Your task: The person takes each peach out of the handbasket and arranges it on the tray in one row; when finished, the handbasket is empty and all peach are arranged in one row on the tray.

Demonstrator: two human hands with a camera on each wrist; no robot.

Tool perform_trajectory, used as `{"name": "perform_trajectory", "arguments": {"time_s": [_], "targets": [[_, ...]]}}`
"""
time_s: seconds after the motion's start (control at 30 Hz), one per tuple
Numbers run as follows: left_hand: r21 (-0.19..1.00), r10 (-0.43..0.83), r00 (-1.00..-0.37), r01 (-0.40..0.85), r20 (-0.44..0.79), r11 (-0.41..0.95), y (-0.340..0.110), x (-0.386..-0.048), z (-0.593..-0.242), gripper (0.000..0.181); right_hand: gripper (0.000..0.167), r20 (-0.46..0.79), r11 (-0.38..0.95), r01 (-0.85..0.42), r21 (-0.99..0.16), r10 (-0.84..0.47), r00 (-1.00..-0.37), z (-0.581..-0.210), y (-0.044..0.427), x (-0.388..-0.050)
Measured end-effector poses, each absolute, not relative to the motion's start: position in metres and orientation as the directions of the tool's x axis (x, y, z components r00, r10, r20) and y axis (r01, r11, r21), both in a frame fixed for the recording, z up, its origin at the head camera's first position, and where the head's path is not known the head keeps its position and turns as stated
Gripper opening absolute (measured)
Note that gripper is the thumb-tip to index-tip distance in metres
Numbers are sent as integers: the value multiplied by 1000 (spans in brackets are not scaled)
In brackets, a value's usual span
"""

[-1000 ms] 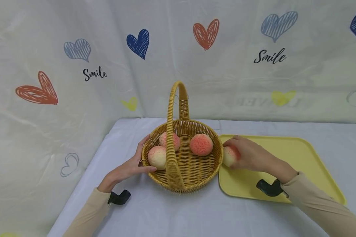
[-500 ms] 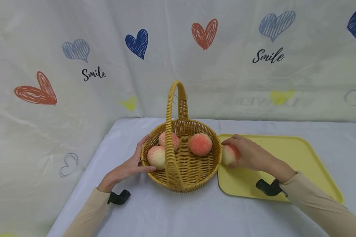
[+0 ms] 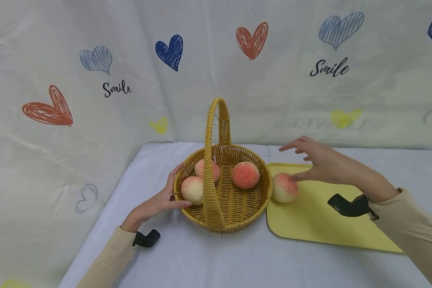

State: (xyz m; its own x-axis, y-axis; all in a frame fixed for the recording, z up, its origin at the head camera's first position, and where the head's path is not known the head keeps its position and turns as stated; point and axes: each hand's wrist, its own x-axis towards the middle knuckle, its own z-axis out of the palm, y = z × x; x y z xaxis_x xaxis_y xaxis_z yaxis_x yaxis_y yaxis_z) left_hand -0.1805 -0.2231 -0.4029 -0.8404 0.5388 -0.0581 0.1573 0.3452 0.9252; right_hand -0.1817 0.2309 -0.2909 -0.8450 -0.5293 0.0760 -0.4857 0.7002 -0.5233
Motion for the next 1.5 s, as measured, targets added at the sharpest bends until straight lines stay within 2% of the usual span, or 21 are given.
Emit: {"name": "perform_trajectory", "arguments": {"time_s": [0.17,0.33,0.53,0.7,0.87,1.17,1.3,1.5], "targets": [[928,536,-842,153,-57,340,-224,-180,-404,117,61,140,654,-566,-502,-584,-799,-275,205,-191],[930,533,-845,155,-49,332,-224,-179,-408,116,53,130,603,-607,-517,-645,-753,-280,173,-199],[932,544,-836,136,-74,335,-220,-178,-409,116,47,32,585,-603,-542,-703,-711,-301,145,-205],[924,546,-833,131,-94,359,-216,-178,-408,117,49,-94,641,-542,-544,-688,-719,-318,132,-202],[919,542,-834,133,-99,372,-215,-178,-405,118,53,-115,664,-529,-529,-674,-730,-324,130,-197],[913,532,-843,150,-83,380,-220,-177,-400,117,45,-34,624,-581,-523,-696,-718,-326,125,-188],[914,538,-839,155,-78,375,-220,-178,-399,116,49,22,632,-601,-488,-680,-733,-329,123,-186],[916,533,-843,153,-75,372,-223,-178,-399,116,58,57,635,-646,-424,-693,-719,-332,120,-188]]}}
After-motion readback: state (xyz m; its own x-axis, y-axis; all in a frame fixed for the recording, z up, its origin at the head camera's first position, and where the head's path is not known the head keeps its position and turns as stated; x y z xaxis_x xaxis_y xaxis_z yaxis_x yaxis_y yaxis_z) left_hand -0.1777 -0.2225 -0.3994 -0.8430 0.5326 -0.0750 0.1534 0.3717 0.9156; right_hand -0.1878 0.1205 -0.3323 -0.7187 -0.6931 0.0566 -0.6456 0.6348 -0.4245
